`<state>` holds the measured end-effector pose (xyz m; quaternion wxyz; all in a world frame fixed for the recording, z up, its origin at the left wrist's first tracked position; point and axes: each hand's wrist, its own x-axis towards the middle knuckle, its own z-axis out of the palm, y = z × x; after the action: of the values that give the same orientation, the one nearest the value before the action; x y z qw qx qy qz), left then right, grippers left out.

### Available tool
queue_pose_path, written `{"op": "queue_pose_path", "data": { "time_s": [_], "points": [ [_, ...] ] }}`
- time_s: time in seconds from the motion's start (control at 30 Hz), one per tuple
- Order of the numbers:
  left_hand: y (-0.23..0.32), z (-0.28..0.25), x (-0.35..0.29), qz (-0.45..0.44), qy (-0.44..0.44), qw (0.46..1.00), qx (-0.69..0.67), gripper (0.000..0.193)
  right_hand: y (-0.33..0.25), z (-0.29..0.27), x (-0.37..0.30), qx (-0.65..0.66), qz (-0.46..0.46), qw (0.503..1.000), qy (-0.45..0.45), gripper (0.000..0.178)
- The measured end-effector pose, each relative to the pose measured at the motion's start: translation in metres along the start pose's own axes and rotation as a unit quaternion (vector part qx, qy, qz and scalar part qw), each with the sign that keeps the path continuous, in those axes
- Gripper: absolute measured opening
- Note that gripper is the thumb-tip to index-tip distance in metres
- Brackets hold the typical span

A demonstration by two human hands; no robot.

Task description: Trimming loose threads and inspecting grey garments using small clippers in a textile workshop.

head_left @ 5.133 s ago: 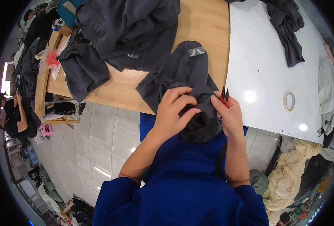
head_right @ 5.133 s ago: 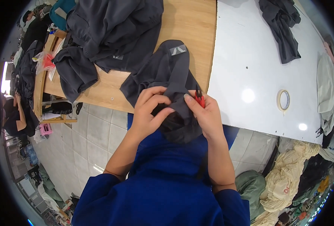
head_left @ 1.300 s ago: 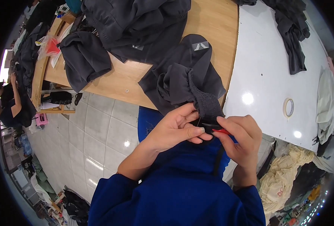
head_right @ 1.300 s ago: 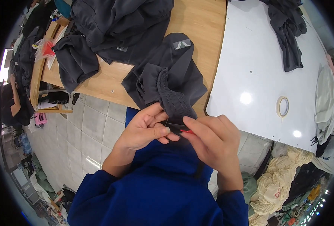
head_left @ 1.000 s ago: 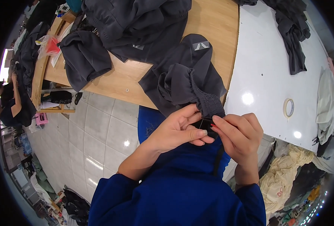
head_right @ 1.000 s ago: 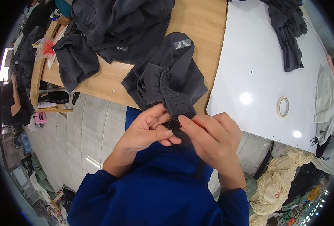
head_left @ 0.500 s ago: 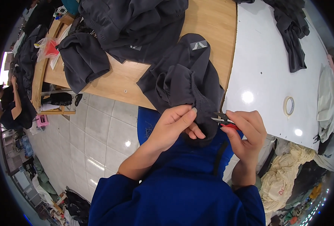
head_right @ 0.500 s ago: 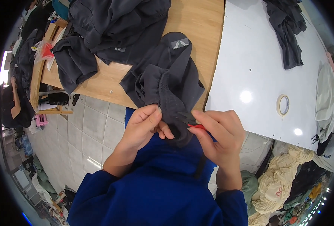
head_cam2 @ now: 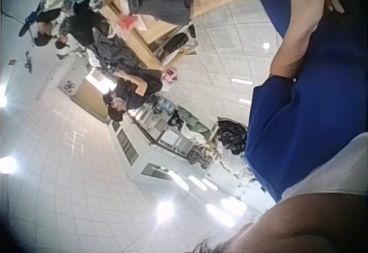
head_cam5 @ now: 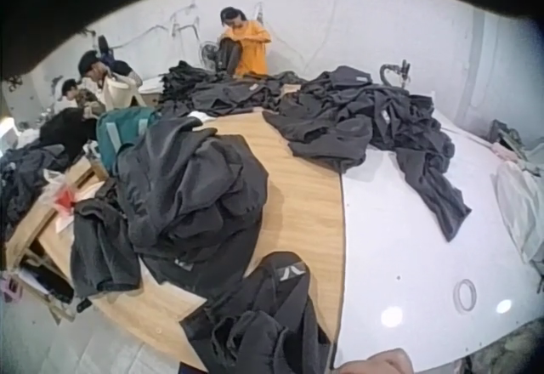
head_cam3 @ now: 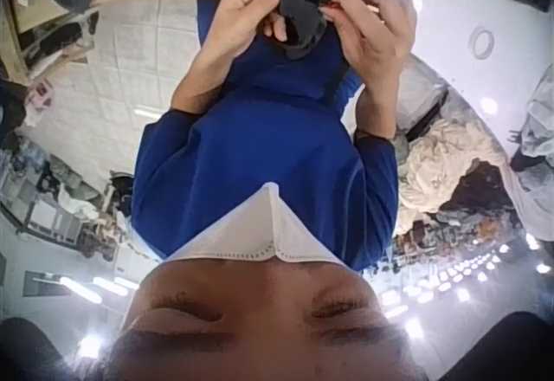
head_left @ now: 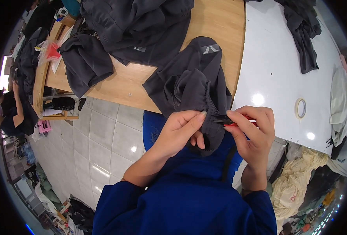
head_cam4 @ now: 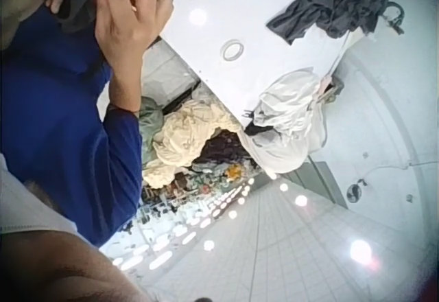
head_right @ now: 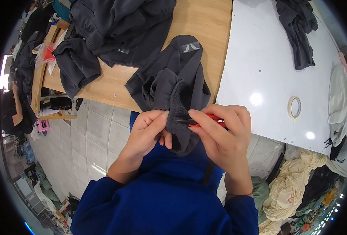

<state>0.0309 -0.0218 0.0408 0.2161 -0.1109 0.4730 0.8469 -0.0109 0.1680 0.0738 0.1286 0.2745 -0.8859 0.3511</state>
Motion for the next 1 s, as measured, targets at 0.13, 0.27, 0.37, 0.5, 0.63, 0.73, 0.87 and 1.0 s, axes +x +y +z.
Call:
{"op": "queue_pose_path", "data": {
  "time_s": [0.13,0.27,0.37,0.5,0.63,0.73,0.87,1.0],
  "points": [
    [0.001,0.000,0.000,0.000,0.002,1.000,0.006,0.031,0.000,-0.007,0.003,0.093,-0.007,0.994,-0.066,0.034],
    [-0.001,-0.003,0.001,-0.002,0.005,1.000,0.000,0.031,0.003,-0.012,0.001,0.200,-0.013,0.974,-0.108,0.032],
    [0.000,-0.002,0.001,0.003,0.001,1.000,-0.002,0.031,0.005,-0.016,-0.001,0.273,0.017,0.957,-0.101,0.031],
    [0.000,-0.001,0.000,-0.004,0.005,1.000,-0.011,0.031,0.007,-0.010,-0.002,0.147,0.034,0.988,-0.035,0.032],
    [0.001,0.002,0.001,-0.002,0.008,0.994,-0.106,0.030,0.004,-0.008,-0.002,0.069,-0.012,0.997,-0.041,0.033],
    [-0.002,-0.002,0.002,0.006,-0.045,0.994,-0.096,0.029,0.004,-0.005,-0.003,0.026,-0.014,0.999,-0.022,0.034],
    [0.005,0.006,0.002,-0.019,-0.044,0.995,-0.083,0.029,0.004,-0.006,-0.001,0.006,-0.012,1.000,-0.019,0.035],
    [0.005,0.003,0.003,-0.062,-0.056,0.989,-0.123,0.031,0.006,-0.010,0.000,-0.023,-0.026,0.999,-0.028,0.033]
  ]
}}
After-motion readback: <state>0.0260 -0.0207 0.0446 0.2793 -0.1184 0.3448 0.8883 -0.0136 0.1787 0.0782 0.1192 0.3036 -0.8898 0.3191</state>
